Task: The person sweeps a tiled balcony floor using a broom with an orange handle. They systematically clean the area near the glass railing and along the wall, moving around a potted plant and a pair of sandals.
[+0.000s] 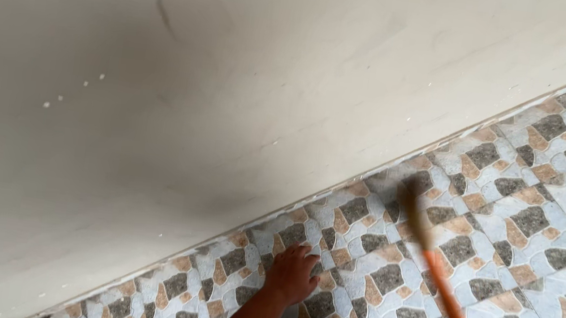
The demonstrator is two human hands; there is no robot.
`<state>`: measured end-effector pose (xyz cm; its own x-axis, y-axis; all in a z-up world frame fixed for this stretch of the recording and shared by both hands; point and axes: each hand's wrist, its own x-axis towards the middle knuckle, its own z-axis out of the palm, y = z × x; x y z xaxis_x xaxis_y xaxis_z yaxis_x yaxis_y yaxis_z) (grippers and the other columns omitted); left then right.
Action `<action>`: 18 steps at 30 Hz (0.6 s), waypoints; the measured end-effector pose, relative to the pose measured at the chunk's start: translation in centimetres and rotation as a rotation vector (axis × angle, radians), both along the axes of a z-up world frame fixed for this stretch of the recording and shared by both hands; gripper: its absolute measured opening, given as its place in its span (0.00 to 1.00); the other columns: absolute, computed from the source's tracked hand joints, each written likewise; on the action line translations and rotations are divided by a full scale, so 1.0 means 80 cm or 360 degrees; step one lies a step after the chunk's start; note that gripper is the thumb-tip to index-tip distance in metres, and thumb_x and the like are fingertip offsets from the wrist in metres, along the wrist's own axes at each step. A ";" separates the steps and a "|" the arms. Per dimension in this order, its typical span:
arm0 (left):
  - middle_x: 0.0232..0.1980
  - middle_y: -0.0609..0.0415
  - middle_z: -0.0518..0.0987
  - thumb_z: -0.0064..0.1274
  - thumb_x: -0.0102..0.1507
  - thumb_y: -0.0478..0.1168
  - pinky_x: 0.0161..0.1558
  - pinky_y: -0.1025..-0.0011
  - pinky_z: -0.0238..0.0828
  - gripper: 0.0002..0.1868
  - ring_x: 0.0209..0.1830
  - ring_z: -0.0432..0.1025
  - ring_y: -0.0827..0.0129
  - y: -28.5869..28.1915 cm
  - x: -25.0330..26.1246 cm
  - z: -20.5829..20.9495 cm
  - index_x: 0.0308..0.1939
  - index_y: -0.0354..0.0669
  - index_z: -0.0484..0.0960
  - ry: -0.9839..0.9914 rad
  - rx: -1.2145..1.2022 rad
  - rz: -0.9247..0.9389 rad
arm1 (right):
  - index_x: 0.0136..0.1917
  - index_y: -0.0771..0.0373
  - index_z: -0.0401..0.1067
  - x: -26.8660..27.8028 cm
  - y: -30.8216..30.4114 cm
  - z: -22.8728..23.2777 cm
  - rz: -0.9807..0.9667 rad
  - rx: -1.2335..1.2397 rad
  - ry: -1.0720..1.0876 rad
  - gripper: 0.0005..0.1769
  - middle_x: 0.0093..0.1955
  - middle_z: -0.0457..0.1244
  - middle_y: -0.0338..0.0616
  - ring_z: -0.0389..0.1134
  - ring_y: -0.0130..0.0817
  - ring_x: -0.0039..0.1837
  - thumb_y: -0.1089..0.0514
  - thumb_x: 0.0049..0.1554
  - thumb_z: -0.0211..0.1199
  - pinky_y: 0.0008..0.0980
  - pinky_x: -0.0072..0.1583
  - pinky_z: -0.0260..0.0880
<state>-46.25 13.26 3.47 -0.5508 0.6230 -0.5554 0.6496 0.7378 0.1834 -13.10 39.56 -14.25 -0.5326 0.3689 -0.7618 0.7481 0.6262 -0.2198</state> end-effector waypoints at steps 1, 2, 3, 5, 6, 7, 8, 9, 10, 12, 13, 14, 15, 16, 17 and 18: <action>0.77 0.49 0.62 0.56 0.66 0.51 0.74 0.45 0.48 0.29 0.81 0.49 0.52 0.009 -0.003 0.002 0.69 0.49 0.72 0.0002 0.0010 -0.0010 | 0.73 0.26 0.60 -0.011 -0.008 -0.005 0.0047 -0.0006 0.0053 0.24 0.61 0.65 0.43 0.73 0.40 0.57 0.43 0.64 0.53 0.44 0.57 0.80; 0.77 0.48 0.62 0.56 0.65 0.51 0.74 0.45 0.48 0.29 0.81 0.49 0.51 0.018 -0.007 0.004 0.69 0.49 0.72 -0.0001 0.0003 -0.0022 | 0.73 0.26 0.60 -0.019 -0.016 -0.008 0.0082 -0.0007 0.0093 0.24 0.61 0.65 0.43 0.74 0.39 0.56 0.43 0.64 0.53 0.44 0.56 0.80; 0.77 0.48 0.62 0.56 0.65 0.51 0.74 0.45 0.48 0.29 0.81 0.49 0.51 0.027 -0.013 0.005 0.69 0.49 0.72 -0.0004 -0.0004 -0.0035 | 0.72 0.25 0.61 -0.029 -0.023 -0.012 0.0131 0.0000 0.0127 0.23 0.61 0.64 0.42 0.74 0.39 0.55 0.43 0.64 0.52 0.43 0.56 0.81; 0.76 0.48 0.62 0.57 0.65 0.51 0.73 0.45 0.48 0.29 0.80 0.49 0.50 0.032 -0.012 0.006 0.68 0.49 0.72 -0.0008 -0.0016 -0.0051 | 0.71 0.24 0.62 -0.039 -0.043 -0.016 0.0237 -0.0004 0.0183 0.23 0.61 0.63 0.40 0.74 0.37 0.54 0.44 0.64 0.52 0.42 0.55 0.81; 0.76 0.48 0.62 0.57 0.65 0.51 0.73 0.45 0.48 0.29 0.80 0.50 0.50 0.038 -0.016 0.005 0.68 0.49 0.72 0.0008 -0.0005 -0.0062 | 0.71 0.24 0.63 -0.049 -0.046 -0.017 0.0281 0.0004 0.0201 0.22 0.61 0.63 0.40 0.74 0.36 0.53 0.44 0.64 0.52 0.41 0.55 0.81; 0.76 0.47 0.63 0.57 0.65 0.50 0.73 0.45 0.49 0.29 0.79 0.50 0.50 0.041 -0.020 0.004 0.68 0.48 0.72 0.0023 0.0005 -0.0074 | 0.70 0.23 0.63 -0.060 -0.047 -0.017 0.0324 0.0022 0.0212 0.22 0.61 0.63 0.39 0.75 0.35 0.53 0.45 0.64 0.52 0.41 0.54 0.81; 0.75 0.48 0.64 0.57 0.64 0.50 0.73 0.46 0.50 0.29 0.79 0.51 0.51 0.042 -0.022 0.002 0.68 0.48 0.72 0.0008 0.0017 -0.0087 | 0.70 0.23 0.64 -0.066 -0.038 -0.013 0.0356 0.0039 0.0209 0.22 0.61 0.62 0.38 0.75 0.34 0.52 0.45 0.64 0.52 0.40 0.54 0.81; 0.75 0.48 0.65 0.57 0.64 0.49 0.73 0.47 0.50 0.29 0.79 0.53 0.52 0.042 -0.026 0.000 0.68 0.48 0.72 -0.0007 0.0029 -0.0099 | 0.69 0.22 0.65 -0.072 -0.022 -0.007 0.0352 0.0070 0.0181 0.22 0.61 0.62 0.37 0.75 0.33 0.51 0.45 0.64 0.52 0.39 0.53 0.82; 0.74 0.48 0.66 0.57 0.64 0.49 0.74 0.47 0.51 0.29 0.79 0.54 0.52 0.042 -0.031 -0.003 0.68 0.49 0.73 -0.0023 0.0041 -0.0119 | 0.69 0.22 0.65 -0.080 -0.009 0.001 0.0323 0.0099 0.0151 0.21 0.61 0.62 0.37 0.75 0.32 0.51 0.46 0.64 0.52 0.39 0.53 0.82; 0.74 0.49 0.66 0.57 0.64 0.49 0.74 0.47 0.51 0.27 0.79 0.53 0.52 0.041 -0.036 -0.010 0.67 0.49 0.74 -0.0066 0.0009 -0.0147 | 0.71 0.21 0.63 -0.090 0.022 0.028 0.0241 0.0121 0.0022 0.22 0.61 0.61 0.36 0.76 0.31 0.51 0.43 0.65 0.50 0.36 0.52 0.83; 0.73 0.49 0.66 0.57 0.64 0.49 0.73 0.46 0.51 0.26 0.79 0.53 0.51 0.040 -0.039 -0.013 0.66 0.49 0.75 -0.0088 -0.0007 -0.0165 | 0.73 0.22 0.60 -0.089 0.040 0.044 0.0212 0.0129 -0.0066 0.23 0.62 0.61 0.37 0.77 0.31 0.51 0.42 0.66 0.49 0.35 0.52 0.83; 0.73 0.49 0.66 0.57 0.64 0.49 0.73 0.46 0.51 0.26 0.79 0.52 0.51 0.041 -0.046 -0.015 0.66 0.49 0.75 -0.0124 -0.0037 -0.0184 | 0.75 0.22 0.58 -0.091 0.052 0.060 0.0175 0.0140 -0.0157 0.24 0.63 0.61 0.38 0.77 0.30 0.50 0.40 0.67 0.48 0.34 0.52 0.83; 0.73 0.50 0.66 0.57 0.64 0.49 0.73 0.45 0.50 0.26 0.79 0.52 0.51 0.040 -0.053 -0.016 0.65 0.49 0.75 -0.0158 -0.0068 -0.0202 | 0.76 0.23 0.58 -0.096 0.058 0.073 0.0055 0.0149 -0.0192 0.24 0.62 0.61 0.39 0.77 0.32 0.50 0.40 0.67 0.47 0.35 0.52 0.83; 0.73 0.50 0.66 0.58 0.64 0.49 0.73 0.45 0.50 0.26 0.79 0.51 0.50 0.042 -0.059 -0.017 0.64 0.49 0.75 -0.0188 -0.0098 -0.0213 | 0.76 0.24 0.58 -0.097 0.065 0.083 -0.0057 0.0161 -0.0222 0.24 0.62 0.62 0.39 0.77 0.33 0.50 0.40 0.67 0.46 0.36 0.52 0.82; 0.73 0.49 0.65 0.58 0.64 0.49 0.74 0.45 0.49 0.24 0.79 0.51 0.50 0.048 -0.067 -0.019 0.63 0.49 0.77 -0.0214 -0.0117 -0.0265 | 0.77 0.25 0.58 -0.096 0.069 0.090 -0.0169 0.0173 -0.0253 0.25 0.62 0.62 0.40 0.76 0.35 0.50 0.40 0.68 0.45 0.37 0.51 0.81; 0.74 0.48 0.65 0.57 0.65 0.50 0.74 0.45 0.48 0.22 0.79 0.51 0.49 0.051 -0.080 -0.019 0.61 0.49 0.78 -0.0230 -0.0143 -0.0304 | 0.77 0.25 0.58 -0.100 0.066 0.094 -0.0299 0.0219 -0.0226 0.25 0.61 0.63 0.42 0.76 0.37 0.51 0.39 0.67 0.45 0.40 0.52 0.81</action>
<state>-52.61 17.37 1.97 -0.3385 0.6527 -0.6778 0.7506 0.6217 0.2238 -21.07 44.87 -6.77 -0.3367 0.5563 -0.7597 0.8711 0.4904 -0.0270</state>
